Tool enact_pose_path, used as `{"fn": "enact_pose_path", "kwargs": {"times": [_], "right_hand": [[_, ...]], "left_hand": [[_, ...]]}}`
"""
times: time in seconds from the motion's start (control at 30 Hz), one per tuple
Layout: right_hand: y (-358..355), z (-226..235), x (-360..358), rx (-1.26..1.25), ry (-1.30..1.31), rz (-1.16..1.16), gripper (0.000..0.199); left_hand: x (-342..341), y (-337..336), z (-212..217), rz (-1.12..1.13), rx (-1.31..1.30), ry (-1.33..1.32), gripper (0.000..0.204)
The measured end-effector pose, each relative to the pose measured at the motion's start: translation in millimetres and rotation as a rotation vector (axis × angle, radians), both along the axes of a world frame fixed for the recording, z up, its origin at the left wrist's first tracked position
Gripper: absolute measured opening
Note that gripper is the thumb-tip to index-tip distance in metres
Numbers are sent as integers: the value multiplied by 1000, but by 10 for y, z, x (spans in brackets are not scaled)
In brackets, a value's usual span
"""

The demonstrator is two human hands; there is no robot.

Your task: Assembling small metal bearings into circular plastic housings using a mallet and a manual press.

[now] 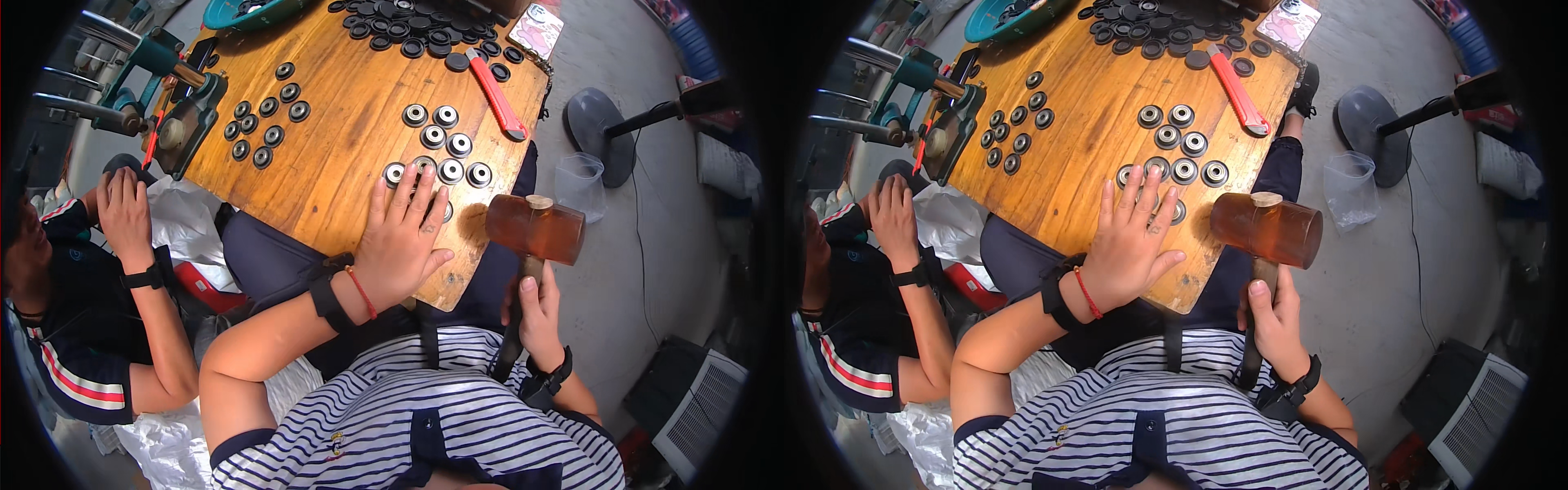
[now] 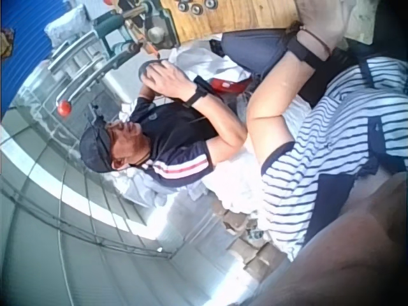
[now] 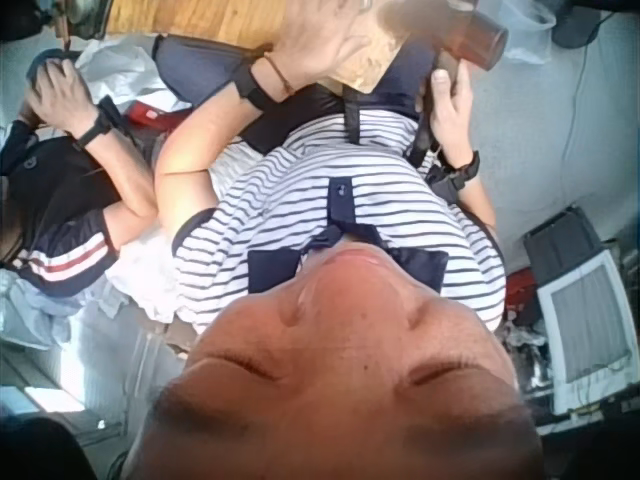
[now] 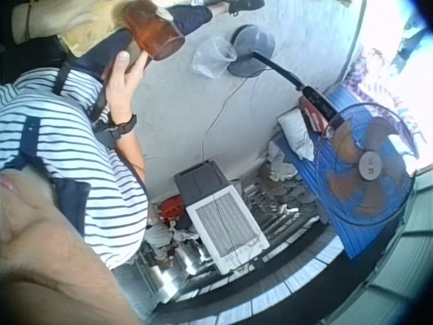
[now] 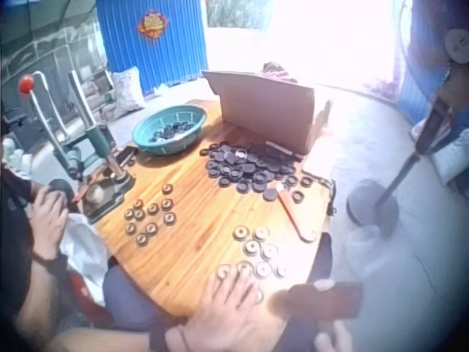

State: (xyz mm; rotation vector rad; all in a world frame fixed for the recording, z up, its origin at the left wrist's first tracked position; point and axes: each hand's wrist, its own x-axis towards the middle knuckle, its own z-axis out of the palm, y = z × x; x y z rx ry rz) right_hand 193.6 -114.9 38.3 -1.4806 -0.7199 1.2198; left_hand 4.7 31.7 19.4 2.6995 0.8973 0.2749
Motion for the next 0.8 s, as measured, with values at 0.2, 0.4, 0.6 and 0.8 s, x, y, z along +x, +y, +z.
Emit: {"fn": "enact_pose_path", "kwargs": {"times": [0.2,0.4,0.6,0.8], "right_hand": [[-67,12,36,-41,-131,70,49],[-165,163,121,-177,-393,345,40],[-31,502,-75,-104,-814,624,33],[-99,839,-47,40,-761,595,39]], "left_hand": [[-208,-575,-115,-56,-124,-125,76],[-262,-760,-271,61,-69,-296,72],[-315,-674,-393,257,-58,-401,61],[-363,-619,-423,315,-48,-531,57]]}}
